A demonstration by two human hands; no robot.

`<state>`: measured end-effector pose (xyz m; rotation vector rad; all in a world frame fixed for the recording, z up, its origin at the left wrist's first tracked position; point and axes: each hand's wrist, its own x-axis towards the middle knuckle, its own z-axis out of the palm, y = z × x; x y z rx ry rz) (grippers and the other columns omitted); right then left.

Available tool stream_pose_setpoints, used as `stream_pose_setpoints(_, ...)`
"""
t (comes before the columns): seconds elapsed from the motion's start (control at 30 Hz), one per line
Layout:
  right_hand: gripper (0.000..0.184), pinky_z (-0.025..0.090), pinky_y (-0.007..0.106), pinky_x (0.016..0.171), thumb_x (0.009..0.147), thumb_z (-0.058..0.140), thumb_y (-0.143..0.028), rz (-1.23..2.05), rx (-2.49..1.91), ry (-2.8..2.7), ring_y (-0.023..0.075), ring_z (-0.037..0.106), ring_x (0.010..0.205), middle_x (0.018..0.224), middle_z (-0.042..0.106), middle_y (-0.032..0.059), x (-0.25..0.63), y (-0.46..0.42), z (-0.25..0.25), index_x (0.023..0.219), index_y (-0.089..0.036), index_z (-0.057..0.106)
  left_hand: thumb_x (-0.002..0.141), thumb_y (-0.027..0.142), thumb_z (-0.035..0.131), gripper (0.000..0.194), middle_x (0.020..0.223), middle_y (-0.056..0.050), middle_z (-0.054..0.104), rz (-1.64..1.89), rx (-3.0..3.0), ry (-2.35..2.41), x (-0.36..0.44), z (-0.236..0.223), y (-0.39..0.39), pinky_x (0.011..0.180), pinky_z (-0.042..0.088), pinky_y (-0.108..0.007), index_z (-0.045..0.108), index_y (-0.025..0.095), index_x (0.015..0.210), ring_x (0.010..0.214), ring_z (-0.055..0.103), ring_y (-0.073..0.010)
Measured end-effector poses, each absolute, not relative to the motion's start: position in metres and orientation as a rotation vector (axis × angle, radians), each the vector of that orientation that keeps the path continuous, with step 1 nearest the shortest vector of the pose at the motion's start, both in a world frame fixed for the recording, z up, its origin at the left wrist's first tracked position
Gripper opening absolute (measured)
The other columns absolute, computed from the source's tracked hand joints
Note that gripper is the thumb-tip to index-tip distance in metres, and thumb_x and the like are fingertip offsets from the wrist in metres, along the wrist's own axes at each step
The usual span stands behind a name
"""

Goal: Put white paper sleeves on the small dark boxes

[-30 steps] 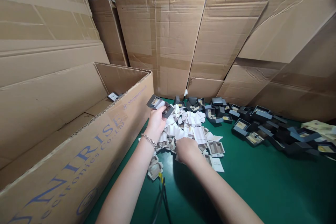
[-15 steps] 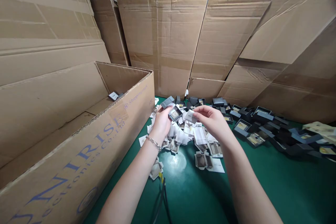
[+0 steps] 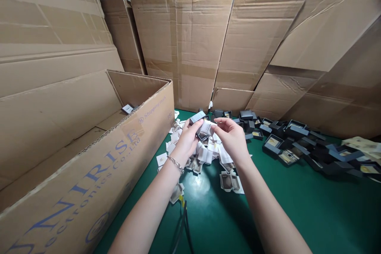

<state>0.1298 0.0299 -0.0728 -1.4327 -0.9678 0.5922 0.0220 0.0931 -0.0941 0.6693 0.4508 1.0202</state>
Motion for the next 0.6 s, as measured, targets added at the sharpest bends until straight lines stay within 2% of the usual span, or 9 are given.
stream_pose_setpoints(0.23, 0.03, 0.044, 0.028, 0.063, 0.07, 0.066, -0.039, 0.511, -1.529, -0.984, 0.0158, 0.058, 0.065, 0.073, 0.066, 0.0058, 0.121, 0.032, -0.082, 0.081, -0.012, 0.07, 0.071, 0.021, 0.074, 0.042, 0.095, -0.002, 0.059, 1.006, 0.677, 0.395, 0.022, -0.092, 0.091, 0.079, 0.044, -0.025, 0.048, 0.016, 0.103, 0.084, 0.056, -0.0109)
stream_pose_setpoints(0.37, 0.033, 0.046, 0.028, 0.066, 0.072, 0.067, -0.043, 0.429, -1.488, -0.973, 0.0167, 0.06, 0.069, 0.081, 0.069, 0.0066, 0.117, 0.035, -0.092, 0.083, -0.013, 0.071, 0.069, 0.02, 0.076, 0.046, 0.095, -0.001, 0.059, 1.008, 0.658, 0.395, 0.023, -0.091, 0.088, 0.079, 0.042, -0.023, 0.047, 0.016, 0.105, 0.085, 0.055, -0.0095)
stream_pose_setpoints(0.6, 0.025, 0.044, 0.026, 0.064, 0.076, 0.061, -0.039, 0.286, -1.555, -1.079, 0.0149, 0.058, 0.066, 0.076, 0.067, 0.0037, 0.113, 0.034, -0.094, 0.078, -0.014, 0.068, 0.073, 0.02, 0.073, 0.042, 0.098, -0.002, 0.059, 1.049, 0.635, 0.354, 0.024, -0.093, 0.088, 0.084, 0.041, -0.024, 0.048, 0.016, 0.107, 0.089, 0.055, -0.0093)
